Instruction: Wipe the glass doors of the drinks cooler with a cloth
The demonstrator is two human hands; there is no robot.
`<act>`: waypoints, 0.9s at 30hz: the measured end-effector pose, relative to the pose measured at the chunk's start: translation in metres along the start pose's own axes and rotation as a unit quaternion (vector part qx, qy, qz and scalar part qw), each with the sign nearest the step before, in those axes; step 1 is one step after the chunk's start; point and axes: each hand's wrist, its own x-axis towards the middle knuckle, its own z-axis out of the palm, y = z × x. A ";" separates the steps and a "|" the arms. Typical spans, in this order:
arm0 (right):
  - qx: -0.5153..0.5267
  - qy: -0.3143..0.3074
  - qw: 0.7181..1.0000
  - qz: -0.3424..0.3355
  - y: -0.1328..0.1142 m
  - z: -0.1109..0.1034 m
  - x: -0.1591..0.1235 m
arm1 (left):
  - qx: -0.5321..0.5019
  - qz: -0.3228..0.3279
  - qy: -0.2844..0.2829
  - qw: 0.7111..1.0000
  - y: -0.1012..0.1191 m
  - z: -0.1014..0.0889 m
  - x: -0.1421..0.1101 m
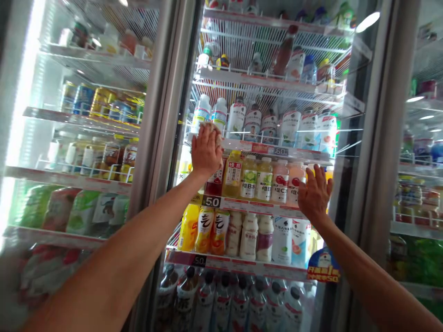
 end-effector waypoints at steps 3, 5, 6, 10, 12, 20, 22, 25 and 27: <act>-0.016 -0.005 1.000 0.003 0.014 -0.005 -0.007 | -0.007 -0.011 -0.010 1.000 0.023 0.006 0.003; -0.021 -0.008 1.000 -0.006 0.016 -0.008 -0.011 | -0.026 0.100 -0.056 0.993 0.054 0.014 -0.014; -0.023 -0.009 1.000 -0.012 0.017 -0.009 -0.011 | -0.038 0.177 -0.085 0.980 0.070 0.017 -0.024; -0.031 -0.006 0.999 -0.025 0.023 -0.021 -0.006 | -0.068 0.418 -0.158 0.892 0.103 0.026 -0.038; -0.040 -0.002 0.999 -0.015 0.034 -0.030 -0.002 | -0.063 0.374 -0.130 0.916 0.097 0.027 -0.021; -0.071 -0.004 0.997 0.006 0.070 -0.056 -0.005 | -0.072 0.133 -0.053 0.987 0.114 0.039 0.006; -0.074 -0.015 0.997 -0.004 0.069 -0.056 -0.006 | -0.083 0.271 -0.100 0.954 0.137 0.043 -0.019; -0.076 -0.026 0.997 -0.014 0.068 -0.058 -0.006 | -0.089 0.457 -0.171 0.868 0.157 0.047 -0.043; -0.078 -0.029 0.996 -0.013 0.071 -0.061 -0.004 | -0.091 0.490 -0.178 0.849 0.159 0.049 -0.036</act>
